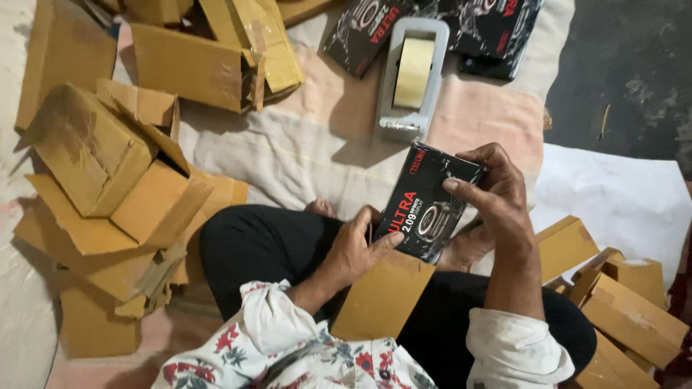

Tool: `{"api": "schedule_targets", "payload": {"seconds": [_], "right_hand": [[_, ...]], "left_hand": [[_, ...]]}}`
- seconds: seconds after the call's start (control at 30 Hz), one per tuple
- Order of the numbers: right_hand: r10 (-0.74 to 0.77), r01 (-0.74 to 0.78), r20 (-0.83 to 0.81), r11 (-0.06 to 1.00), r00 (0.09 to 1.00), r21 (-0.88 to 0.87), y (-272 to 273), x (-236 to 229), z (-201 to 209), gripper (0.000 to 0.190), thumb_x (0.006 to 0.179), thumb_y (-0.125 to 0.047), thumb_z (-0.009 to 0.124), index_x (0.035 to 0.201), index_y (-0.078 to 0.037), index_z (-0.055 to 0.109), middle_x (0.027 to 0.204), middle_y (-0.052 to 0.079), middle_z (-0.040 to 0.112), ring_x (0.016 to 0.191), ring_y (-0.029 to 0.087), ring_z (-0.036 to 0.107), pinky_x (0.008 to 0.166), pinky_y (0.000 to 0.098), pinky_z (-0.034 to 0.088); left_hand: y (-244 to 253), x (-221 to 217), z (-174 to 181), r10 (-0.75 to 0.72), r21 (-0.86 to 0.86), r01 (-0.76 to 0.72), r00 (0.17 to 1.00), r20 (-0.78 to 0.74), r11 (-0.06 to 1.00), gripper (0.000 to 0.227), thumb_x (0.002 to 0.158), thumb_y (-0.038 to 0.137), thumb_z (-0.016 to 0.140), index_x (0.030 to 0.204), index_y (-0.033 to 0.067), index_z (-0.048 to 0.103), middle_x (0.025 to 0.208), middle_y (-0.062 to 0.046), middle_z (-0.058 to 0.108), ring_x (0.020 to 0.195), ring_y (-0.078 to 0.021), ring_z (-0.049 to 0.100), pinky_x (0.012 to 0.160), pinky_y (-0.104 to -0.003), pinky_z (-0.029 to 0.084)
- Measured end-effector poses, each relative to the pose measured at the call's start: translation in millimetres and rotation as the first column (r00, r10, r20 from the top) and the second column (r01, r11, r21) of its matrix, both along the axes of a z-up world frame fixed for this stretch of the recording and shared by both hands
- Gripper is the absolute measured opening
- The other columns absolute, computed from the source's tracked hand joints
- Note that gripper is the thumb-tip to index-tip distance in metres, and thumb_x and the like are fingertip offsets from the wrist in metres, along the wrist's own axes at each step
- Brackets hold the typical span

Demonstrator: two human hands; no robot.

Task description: The person sits on the floor and repeatedly opens small product boxes, removes the inner packaging containing a smartwatch and accessories, places the product into a plain cardboard shipping box, and seals it with tape. The process is repeated for multiple units.

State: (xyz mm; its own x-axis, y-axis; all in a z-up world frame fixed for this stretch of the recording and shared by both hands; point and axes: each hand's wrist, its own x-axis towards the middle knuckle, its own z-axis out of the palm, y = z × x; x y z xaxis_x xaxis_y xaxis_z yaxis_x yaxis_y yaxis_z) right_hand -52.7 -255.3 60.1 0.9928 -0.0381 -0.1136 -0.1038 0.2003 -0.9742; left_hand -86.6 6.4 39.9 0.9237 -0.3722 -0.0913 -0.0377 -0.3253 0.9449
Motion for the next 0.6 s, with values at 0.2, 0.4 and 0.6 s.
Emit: {"api": "schedule_targets", "payload": {"seconds": [0.2, 0.4, 0.6], "right_hand": [[0.169, -0.186, -0.165, 0.978, 0.972, -0.093, -2.9, -13.6, -12.5, 0.025, 0.081, -0.002, 0.081, 0.102, -0.003, 0.068, 0.092, 0.006, 0.073, 0.087, 0.013, 0.070, 0.075, 0.0305, 0.059], [0.164, -0.204, -0.169, 0.945, 0.972, -0.256, 11.8, -28.4, -8.1, 0.025, 0.082, -0.009, 0.079, 0.104, -0.002, 0.069, 0.096, 0.004, 0.075, 0.094, 0.016, 0.070, 0.084, 0.0298, 0.054], [0.222, -0.250, -0.116, 0.843, 0.968, -0.477, 40.1, -62.8, -11.4, 0.023, 0.088, -0.023, 0.076, 0.102, -0.004, 0.072, 0.121, 0.014, 0.060, 0.118, 0.025, 0.057, 0.090, 0.0361, 0.057]], "left_hand": [[5.1, -3.6, -15.1, 0.047, 0.083, -0.042, 0.997, -0.067, 0.996, 0.071, 0.073, 0.060, 0.084, 0.100, 0.0011, 0.055, 0.078, -0.013, 0.065, 0.072, -0.0211, 0.062, 0.067, -0.037, 0.053], [10.3, -7.0, -18.3, 0.031, 0.083, -0.030, 0.999, -0.009, 0.996, 0.072, 0.075, 0.058, 0.086, 0.107, 0.0015, 0.055, 0.080, -0.010, 0.064, 0.076, -0.0156, 0.059, 0.076, -0.031, 0.051], [9.3, -8.5, -12.6, 0.041, -0.130, -0.051, 0.996, -0.078, 0.990, 0.077, 0.078, 0.052, 0.083, 0.128, 0.0046, 0.048, 0.090, -0.004, 0.068, 0.082, -0.0096, 0.065, 0.075, -0.026, 0.055]]}}
